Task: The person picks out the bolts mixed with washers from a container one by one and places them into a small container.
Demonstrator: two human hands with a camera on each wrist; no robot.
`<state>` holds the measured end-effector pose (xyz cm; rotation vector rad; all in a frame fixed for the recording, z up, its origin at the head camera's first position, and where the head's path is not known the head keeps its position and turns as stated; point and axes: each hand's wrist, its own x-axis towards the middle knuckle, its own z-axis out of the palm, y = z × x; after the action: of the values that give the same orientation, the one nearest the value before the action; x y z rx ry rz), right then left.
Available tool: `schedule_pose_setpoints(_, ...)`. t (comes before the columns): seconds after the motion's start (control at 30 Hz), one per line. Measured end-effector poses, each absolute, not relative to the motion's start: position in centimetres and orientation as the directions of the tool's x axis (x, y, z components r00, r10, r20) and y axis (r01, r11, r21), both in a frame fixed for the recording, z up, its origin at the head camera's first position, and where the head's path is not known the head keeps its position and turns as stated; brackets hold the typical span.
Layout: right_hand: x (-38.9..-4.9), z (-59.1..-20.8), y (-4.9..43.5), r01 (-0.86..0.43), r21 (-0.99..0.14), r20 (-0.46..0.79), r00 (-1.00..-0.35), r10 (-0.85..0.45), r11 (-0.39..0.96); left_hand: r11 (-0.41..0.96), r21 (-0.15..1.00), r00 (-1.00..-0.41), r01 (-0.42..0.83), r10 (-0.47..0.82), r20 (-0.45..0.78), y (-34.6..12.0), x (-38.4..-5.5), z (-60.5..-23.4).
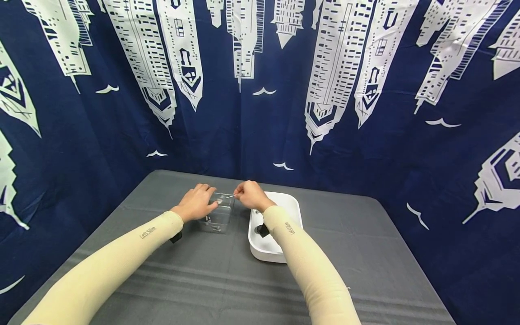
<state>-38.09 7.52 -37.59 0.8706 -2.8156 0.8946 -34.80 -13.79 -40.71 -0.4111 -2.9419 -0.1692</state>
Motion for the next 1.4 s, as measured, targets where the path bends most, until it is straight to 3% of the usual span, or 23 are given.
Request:
schedule_pose_setpoints(0.53, -38.1, -37.7, 6.0, -0.533, -0.517, 0.204, -0.837, -0.508, 0.67, 0.952, 0.154, -0.96, 0.266, 0.247, 0.134, -15.4, -35.0, -41.7)
schedule_pose_setpoints(1.4, -38.8, -37.8, 4.0, -0.526, -0.503, 0.175, -0.839, -0.516, 0.685, 0.967, 0.146, -0.973, 0.211, 0.193, 0.127, -15.9, -35.0, -42.8)
